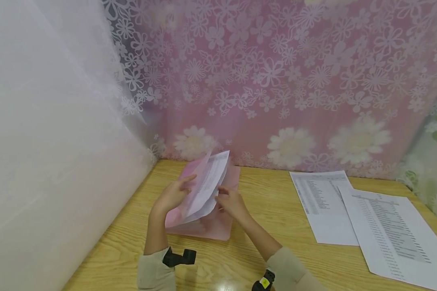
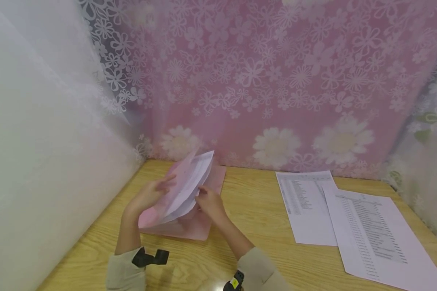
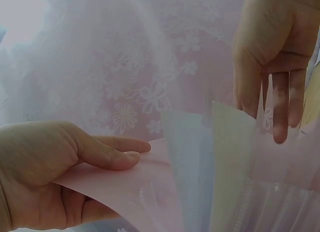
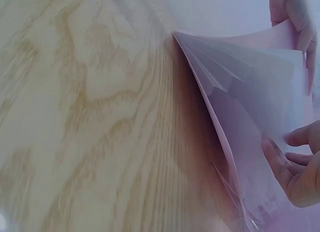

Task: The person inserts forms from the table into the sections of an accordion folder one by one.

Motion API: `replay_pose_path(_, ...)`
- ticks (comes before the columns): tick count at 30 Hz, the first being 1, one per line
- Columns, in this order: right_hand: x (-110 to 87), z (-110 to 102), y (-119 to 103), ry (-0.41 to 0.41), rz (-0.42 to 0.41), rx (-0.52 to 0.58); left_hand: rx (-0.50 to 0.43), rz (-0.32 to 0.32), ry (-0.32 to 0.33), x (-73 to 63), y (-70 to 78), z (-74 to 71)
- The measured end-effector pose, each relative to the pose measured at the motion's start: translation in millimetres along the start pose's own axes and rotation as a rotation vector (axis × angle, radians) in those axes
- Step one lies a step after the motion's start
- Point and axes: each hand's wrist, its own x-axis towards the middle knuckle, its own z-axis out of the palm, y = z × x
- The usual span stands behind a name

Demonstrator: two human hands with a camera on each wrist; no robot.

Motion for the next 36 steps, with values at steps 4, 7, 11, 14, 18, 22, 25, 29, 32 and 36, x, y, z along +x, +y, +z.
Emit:
replay_pose_path(4,-2.9,-17,0,0.017,0.031,0.078,-0.013,-0.001,-0.005,0.6,-0.1,-0.2)
replay_pose_path(7,-5.1,-34,2,0.031,0.047,0.105,-0.027,-0.001,-0.012,1.0,0.2,0.0)
replay_pose_path(11,-9.8,-64,3,0.039,0.063,0.095,-0.03,-0.001,-0.016,1.1,1.2,0.2)
replay_pose_path(14,-15.1,-90,1,0.035,0.056,0.065,-0.03,-0.002,-0.02,1.1,1.4,0.3)
replay_pose_path(18,-24.1,-126,1,0.031,0.022,0.025,-0.03,-0.005,-0.021,1.5,0.3,0.1)
replay_pose_path(22,-34.2,-160,2,0.038,-0.008,-0.029,-0.025,-0.001,-0.019,1.6,-0.5,-1.0)
replay_pose_path(25,-41.3,-184,5,0.051,-0.016,-0.061,-0.026,-0.002,-0.021,1.1,0.0,-1.5)
replay_pose_path(29,-52.1,-213,11,0.072,-0.028,-0.098,-0.037,-0.014,-0.025,0.4,0.8,-1.2)
replay_pose_path(32,-61.9,-234,15,0.091,-0.035,-0.108,-0.047,-0.017,-0.028,0.3,0.7,-0.5)
replay_pose_path(36,-75.3,-264,23,0.12,-0.035,-0.095,-0.047,-0.013,-0.032,0.1,1.2,-0.3)
